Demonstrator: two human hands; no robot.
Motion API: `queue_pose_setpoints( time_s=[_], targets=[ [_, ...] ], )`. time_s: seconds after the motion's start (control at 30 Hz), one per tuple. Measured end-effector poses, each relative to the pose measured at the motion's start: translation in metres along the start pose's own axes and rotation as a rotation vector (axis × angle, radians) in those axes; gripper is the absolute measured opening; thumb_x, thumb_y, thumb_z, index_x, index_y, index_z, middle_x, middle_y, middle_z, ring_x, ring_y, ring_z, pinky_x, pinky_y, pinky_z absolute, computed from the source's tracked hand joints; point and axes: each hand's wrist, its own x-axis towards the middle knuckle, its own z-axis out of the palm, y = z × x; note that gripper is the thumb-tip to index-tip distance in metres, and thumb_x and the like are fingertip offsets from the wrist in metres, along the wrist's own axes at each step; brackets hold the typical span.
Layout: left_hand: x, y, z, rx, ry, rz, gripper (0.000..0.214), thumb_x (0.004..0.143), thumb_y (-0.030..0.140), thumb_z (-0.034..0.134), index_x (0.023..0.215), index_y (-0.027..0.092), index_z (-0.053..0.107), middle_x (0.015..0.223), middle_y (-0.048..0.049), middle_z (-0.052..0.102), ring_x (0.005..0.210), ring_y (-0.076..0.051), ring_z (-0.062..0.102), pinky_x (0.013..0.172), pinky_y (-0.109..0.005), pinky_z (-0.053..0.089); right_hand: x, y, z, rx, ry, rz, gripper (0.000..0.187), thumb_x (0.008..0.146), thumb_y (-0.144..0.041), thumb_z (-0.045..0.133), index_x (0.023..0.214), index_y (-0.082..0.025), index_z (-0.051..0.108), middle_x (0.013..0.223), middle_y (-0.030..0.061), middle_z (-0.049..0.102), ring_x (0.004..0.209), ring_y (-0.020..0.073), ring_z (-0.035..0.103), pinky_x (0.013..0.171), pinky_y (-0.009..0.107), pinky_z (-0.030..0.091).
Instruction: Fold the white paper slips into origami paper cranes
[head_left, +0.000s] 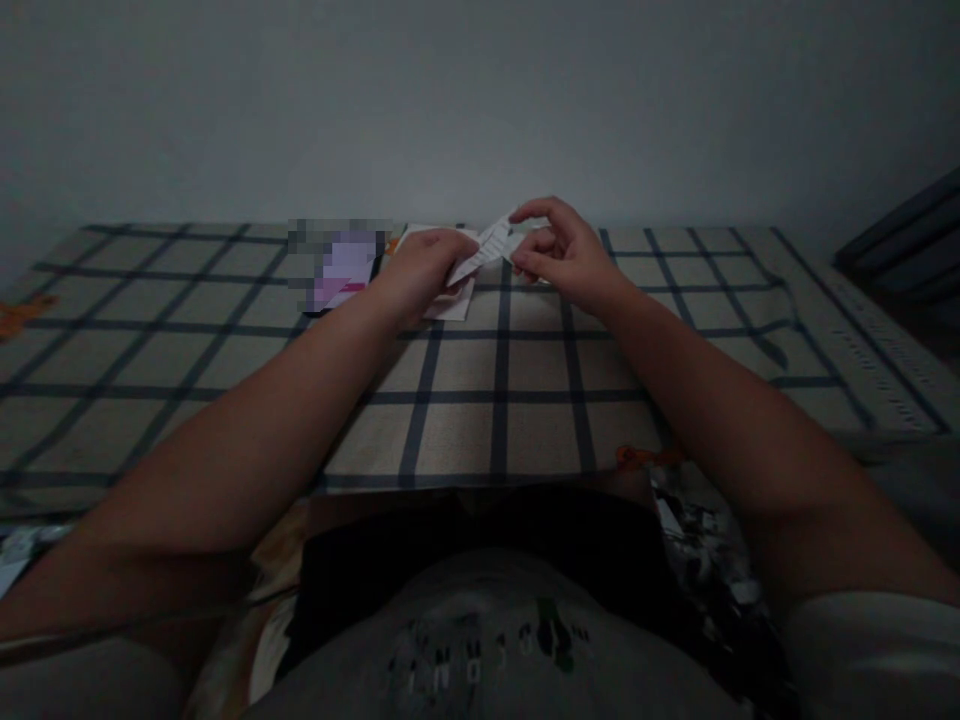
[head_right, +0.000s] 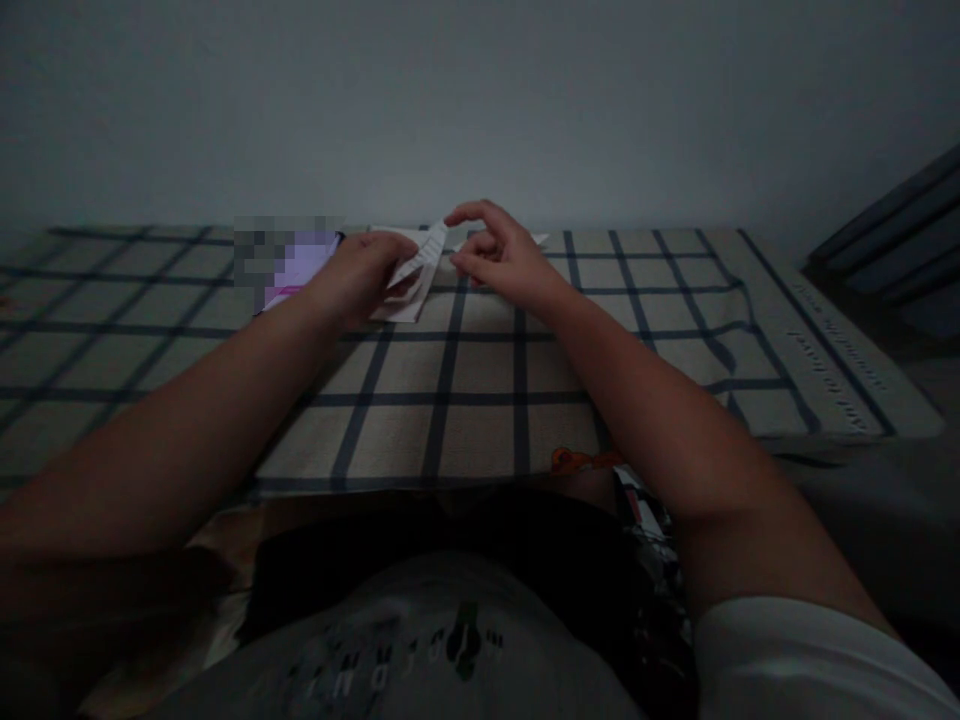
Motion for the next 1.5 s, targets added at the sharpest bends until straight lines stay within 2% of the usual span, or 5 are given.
queue_pose_setpoints(
  time_s=[0.2, 0.4, 0.63, 0.87, 1.5],
  targets=[
    [-0.001, -0.002, 0.006, -0.008, 0.076, -0.042, 0.013, 0.082, 0.028, 0.068, 0.073, 0.019, 0.064, 0.074, -0.0009, 0.058, 0.066, -0.012, 0.057, 0.062, -0.024, 0.042, 0.0, 0.008, 0.002, 0.023, -0.177, -0.03, 0.041, 0.087, -0.041, 0.082, 0.12, -0.019, 0.075, 0.09, 0.0025, 0.074, 0.08, 0.0154, 0.067, 0.076, 0.029, 0.055],
    [-0.011, 0.006, 0.009, -0.119, -0.091, -0.098, 0.012, 0.087, 0.02, 0.068, 0.078, 0.017, 0.073, 0.079, -0.0036, 0.069, 0.064, -0.011, 0.063, 0.064, -0.026, 0.049, 0.0, 0.005, -0.001, -0.076, -0.13, -0.039, 0.034, 0.084, -0.044, 0.086, 0.105, -0.018, 0.082, 0.097, 0.0062, 0.078, 0.089, 0.0185, 0.069, 0.082, 0.031, 0.056],
    [-0.01, 0.007, 0.009, -0.098, -0.074, -0.135, 0.021, 0.098, 0.027, 0.072, 0.08, 0.016, 0.076, 0.066, -0.0018, 0.062, 0.051, -0.006, 0.053, 0.049, -0.018, 0.034, 0.002, 0.008, 0.0, -0.049, -0.136, -0.032, 0.047, 0.079, -0.051, 0.091, 0.109, -0.017, 0.08, 0.096, 0.0055, 0.076, 0.088, 0.0169, 0.068, 0.079, 0.029, 0.056],
    [-0.013, 0.015, 0.009, -0.17, -0.109, -0.168, 0.026, 0.105, 0.022, 0.066, 0.081, 0.013, 0.072, 0.059, 0.0008, 0.059, 0.047, -0.004, 0.052, 0.047, -0.015, 0.035, 0.005, 0.016, 0.0, -0.014, -0.109, -0.105, 0.05, 0.076, -0.055, 0.091, 0.107, -0.017, 0.079, 0.094, 0.0041, 0.076, 0.083, 0.016, 0.068, 0.076, 0.029, 0.057],
    [-0.015, 0.013, 0.006, -0.102, -0.165, -0.156, 0.013, 0.096, 0.018, 0.077, 0.084, 0.012, 0.073, 0.059, 0.0006, 0.061, 0.048, -0.004, 0.05, 0.044, -0.015, 0.027, 0.005, 0.02, -0.004, -0.143, -0.124, -0.115, 0.023, 0.089, -0.036, 0.079, 0.1, -0.016, 0.079, 0.091, 0.0048, 0.075, 0.081, 0.0163, 0.066, 0.075, 0.031, 0.055]
  ],
)
